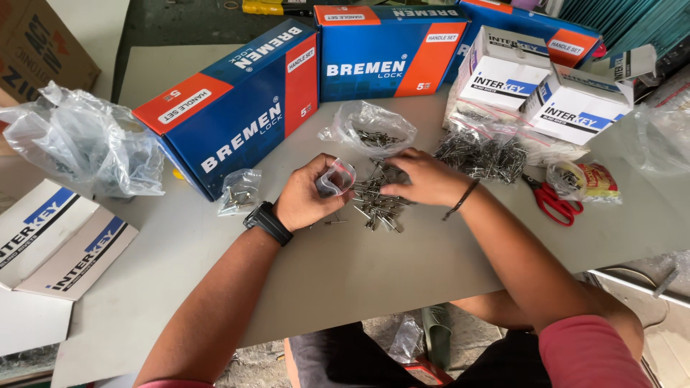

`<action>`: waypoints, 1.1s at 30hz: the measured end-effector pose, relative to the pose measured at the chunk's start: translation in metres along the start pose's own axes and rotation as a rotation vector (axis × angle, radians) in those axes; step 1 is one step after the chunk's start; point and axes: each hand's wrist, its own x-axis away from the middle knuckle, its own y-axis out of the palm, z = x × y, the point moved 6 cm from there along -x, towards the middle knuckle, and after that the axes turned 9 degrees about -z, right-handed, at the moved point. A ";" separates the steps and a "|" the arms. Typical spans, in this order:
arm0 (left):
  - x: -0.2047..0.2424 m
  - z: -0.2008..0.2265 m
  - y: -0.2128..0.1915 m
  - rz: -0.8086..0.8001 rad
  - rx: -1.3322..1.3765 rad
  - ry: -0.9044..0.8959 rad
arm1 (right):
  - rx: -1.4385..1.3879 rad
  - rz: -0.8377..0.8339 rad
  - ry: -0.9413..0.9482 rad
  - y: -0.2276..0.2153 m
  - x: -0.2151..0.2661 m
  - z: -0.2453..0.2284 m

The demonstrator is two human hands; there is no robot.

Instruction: The person sorts small metal lock pins on a table, picking them up and placing them into a small plastic bag. They repeatedly gather pins from the table surface and transfer them into the bag held in their left hand.

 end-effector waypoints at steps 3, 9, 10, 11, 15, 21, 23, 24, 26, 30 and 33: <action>0.000 0.000 0.003 -0.023 0.020 -0.001 | 0.028 0.101 -0.032 0.016 -0.009 0.010; 0.000 -0.004 0.003 -0.020 0.003 -0.012 | 0.043 0.217 -0.134 0.031 -0.022 0.011; 0.000 -0.003 0.003 -0.018 0.002 -0.012 | 0.044 0.216 -0.136 0.031 -0.022 0.013; 0.000 -0.003 0.003 -0.020 0.003 -0.012 | 0.036 0.231 -0.145 0.031 -0.022 0.013; 0.001 0.000 0.003 -0.018 -0.019 -0.012 | -0.087 0.349 -0.207 0.023 -0.013 0.014; 0.002 -0.001 0.003 -0.021 -0.028 -0.004 | -0.298 0.441 -0.260 0.006 -0.002 0.015; 0.003 -0.002 0.004 -0.019 -0.038 -0.004 | -0.451 0.445 -0.296 0.002 -0.001 0.009; 0.003 -0.003 0.004 -0.021 -0.048 -0.006 | -0.608 0.447 -0.329 0.001 -0.001 0.007; 0.003 -0.003 0.003 -0.017 -0.051 -0.007 | -0.734 0.435 -0.376 0.000 -0.005 -0.002; 0.002 0.005 0.004 -0.024 -0.062 -0.011 | -0.906 0.401 -0.466 -0.004 -0.014 -0.028; 0.000 0.000 0.001 -0.010 -0.037 -0.003 | -0.803 0.344 -0.497 0.000 -0.018 -0.048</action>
